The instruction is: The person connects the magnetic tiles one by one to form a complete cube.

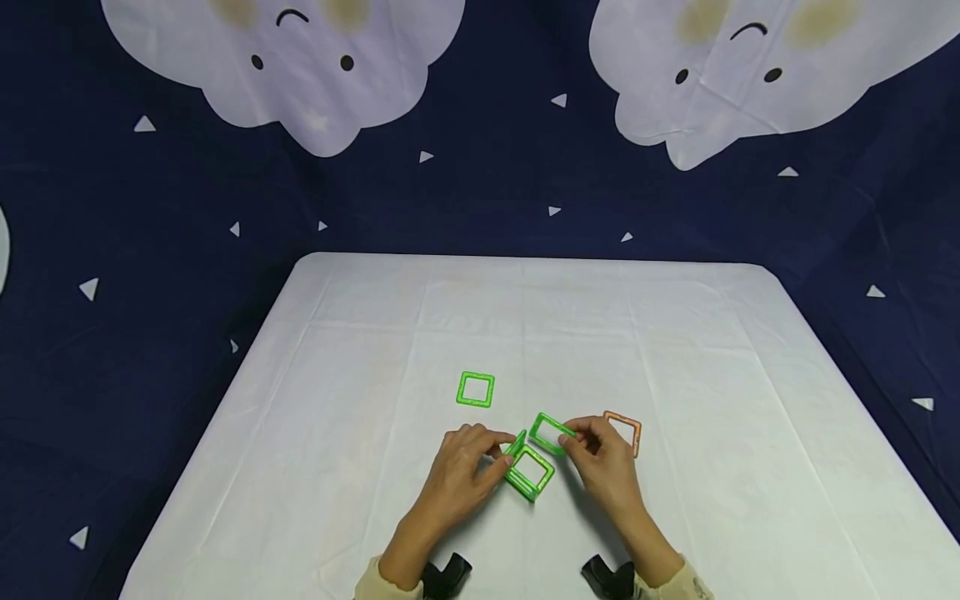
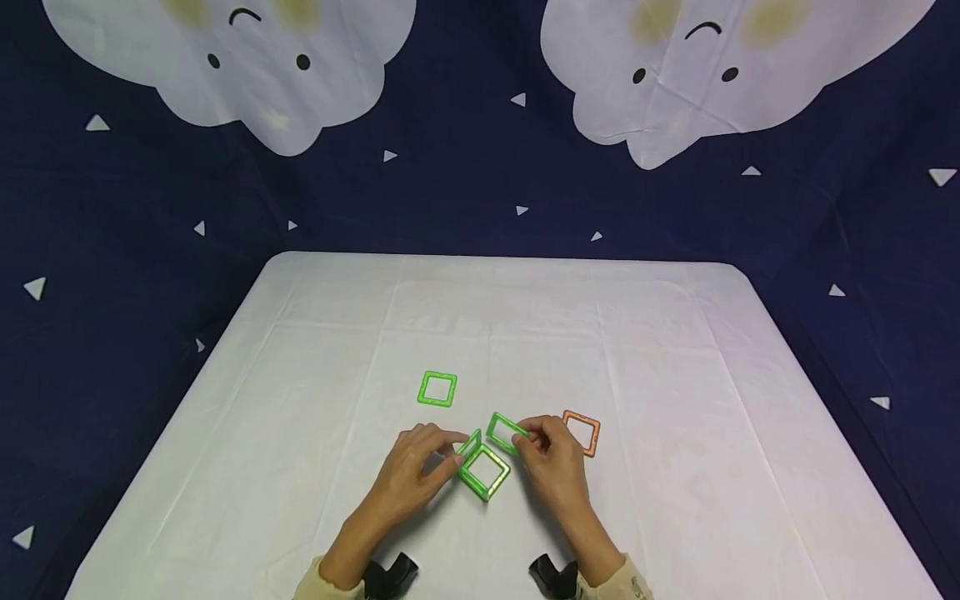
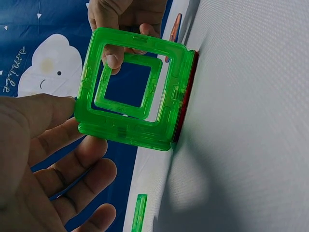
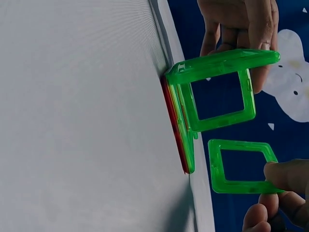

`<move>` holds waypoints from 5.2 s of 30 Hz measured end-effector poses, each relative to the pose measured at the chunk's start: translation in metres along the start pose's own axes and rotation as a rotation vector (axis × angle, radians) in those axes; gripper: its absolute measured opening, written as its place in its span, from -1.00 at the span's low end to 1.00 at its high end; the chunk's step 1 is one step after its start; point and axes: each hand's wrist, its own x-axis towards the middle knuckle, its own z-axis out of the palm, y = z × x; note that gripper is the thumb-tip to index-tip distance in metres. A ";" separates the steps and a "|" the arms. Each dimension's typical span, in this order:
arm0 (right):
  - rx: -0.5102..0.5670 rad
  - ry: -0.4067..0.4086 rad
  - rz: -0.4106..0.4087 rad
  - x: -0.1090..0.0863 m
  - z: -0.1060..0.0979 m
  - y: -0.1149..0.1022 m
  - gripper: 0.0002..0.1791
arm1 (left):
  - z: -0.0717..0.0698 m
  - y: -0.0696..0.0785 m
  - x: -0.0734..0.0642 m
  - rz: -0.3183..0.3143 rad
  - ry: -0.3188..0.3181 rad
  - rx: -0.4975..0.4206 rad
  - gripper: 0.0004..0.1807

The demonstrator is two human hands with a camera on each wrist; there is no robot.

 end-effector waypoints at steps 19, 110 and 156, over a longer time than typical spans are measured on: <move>-0.051 -0.014 -0.059 -0.003 0.005 0.002 -0.85 | -0.001 0.000 0.000 -0.004 -0.008 -0.002 -0.78; -0.118 -0.271 -0.329 0.013 -0.003 0.002 -0.75 | -0.012 -0.017 0.014 0.103 -0.341 -0.145 -0.27; -0.140 -0.588 -0.212 0.118 0.034 -0.026 -0.58 | -0.006 -0.006 0.005 0.064 -0.220 -0.003 -0.29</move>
